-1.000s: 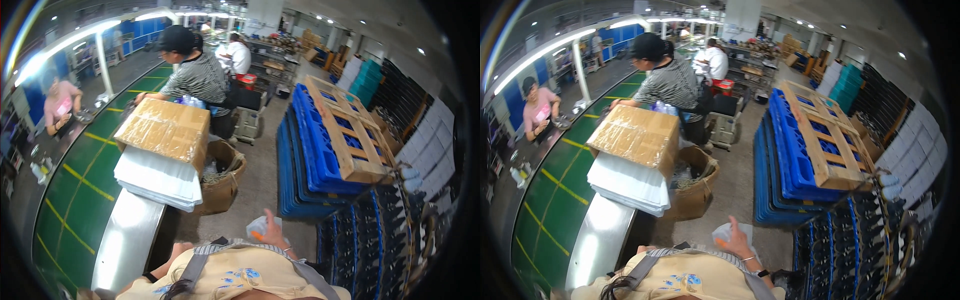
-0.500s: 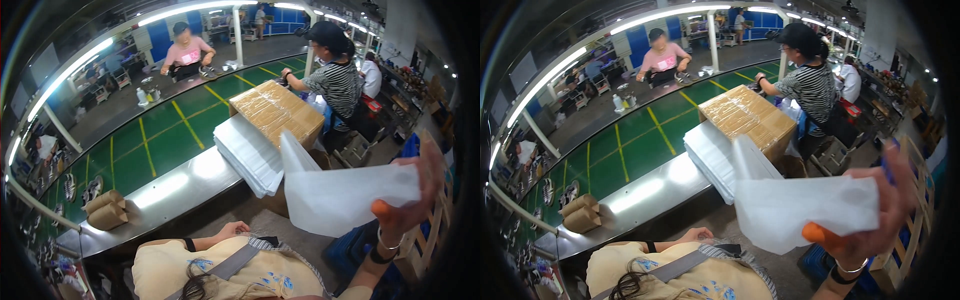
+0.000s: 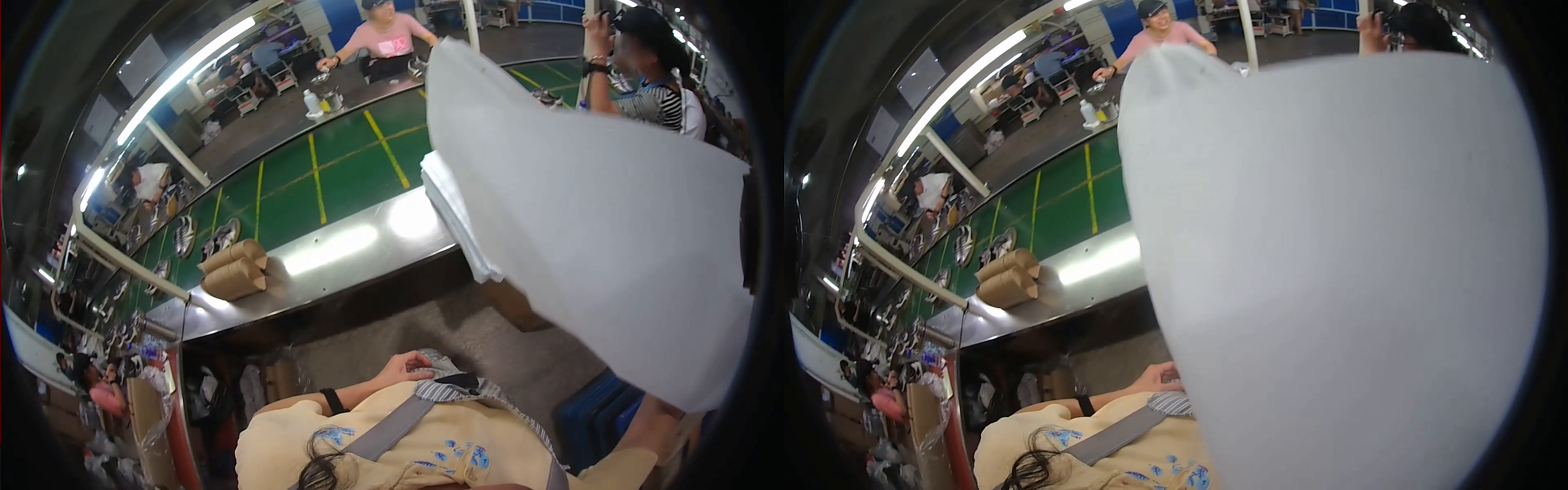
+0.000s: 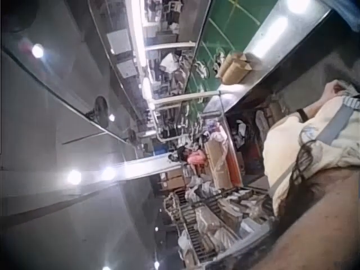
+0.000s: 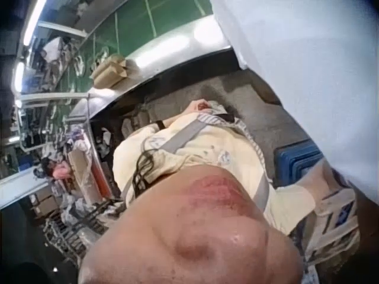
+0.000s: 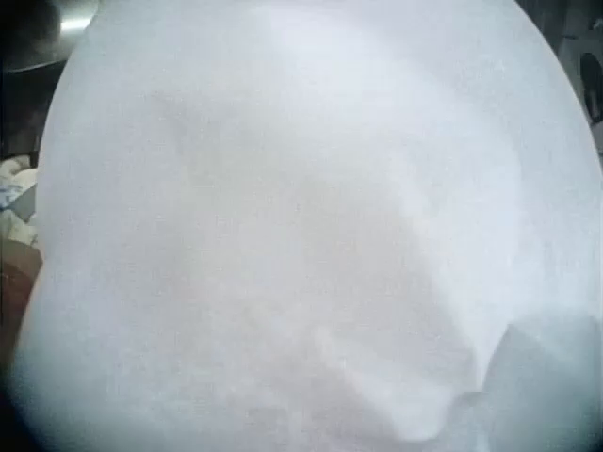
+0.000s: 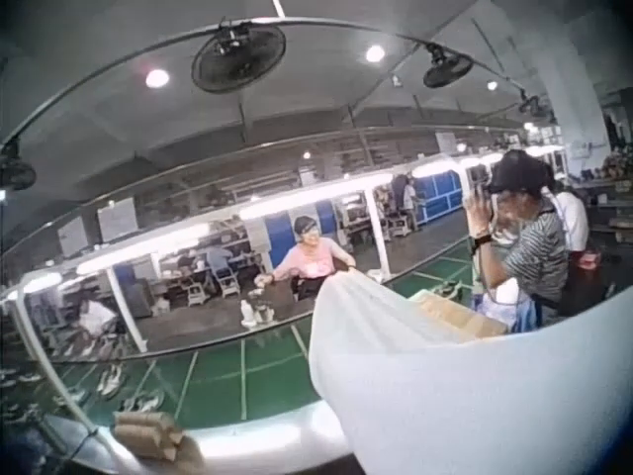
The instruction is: The recorder is preparing shoes for packaging by inserting paper stuffing and placing them in boxes or on a conveyor belt in a factory setting.
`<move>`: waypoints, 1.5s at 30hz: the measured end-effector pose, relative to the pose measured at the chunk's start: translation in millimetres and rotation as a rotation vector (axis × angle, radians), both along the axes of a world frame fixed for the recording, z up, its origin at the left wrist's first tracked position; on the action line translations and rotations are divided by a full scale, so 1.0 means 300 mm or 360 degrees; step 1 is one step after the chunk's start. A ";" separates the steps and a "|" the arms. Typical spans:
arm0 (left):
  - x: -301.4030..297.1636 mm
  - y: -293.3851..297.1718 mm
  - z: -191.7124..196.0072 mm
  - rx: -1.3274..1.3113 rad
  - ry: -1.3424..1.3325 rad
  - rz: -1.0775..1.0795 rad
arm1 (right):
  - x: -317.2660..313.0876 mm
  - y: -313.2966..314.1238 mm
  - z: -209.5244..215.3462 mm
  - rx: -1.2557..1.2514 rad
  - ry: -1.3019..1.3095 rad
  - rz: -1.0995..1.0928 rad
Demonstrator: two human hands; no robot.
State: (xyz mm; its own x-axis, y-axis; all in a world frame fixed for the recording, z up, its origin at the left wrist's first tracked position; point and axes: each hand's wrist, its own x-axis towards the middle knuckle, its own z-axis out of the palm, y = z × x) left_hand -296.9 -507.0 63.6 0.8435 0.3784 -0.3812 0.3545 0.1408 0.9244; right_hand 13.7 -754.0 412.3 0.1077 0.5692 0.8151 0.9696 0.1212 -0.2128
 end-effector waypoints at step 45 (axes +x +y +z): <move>-1.018 0.429 -0.180 0.0914 -0.0128 0.0104 | -0.821 0.989 -0.681 -0.0521 0.0585 0.0026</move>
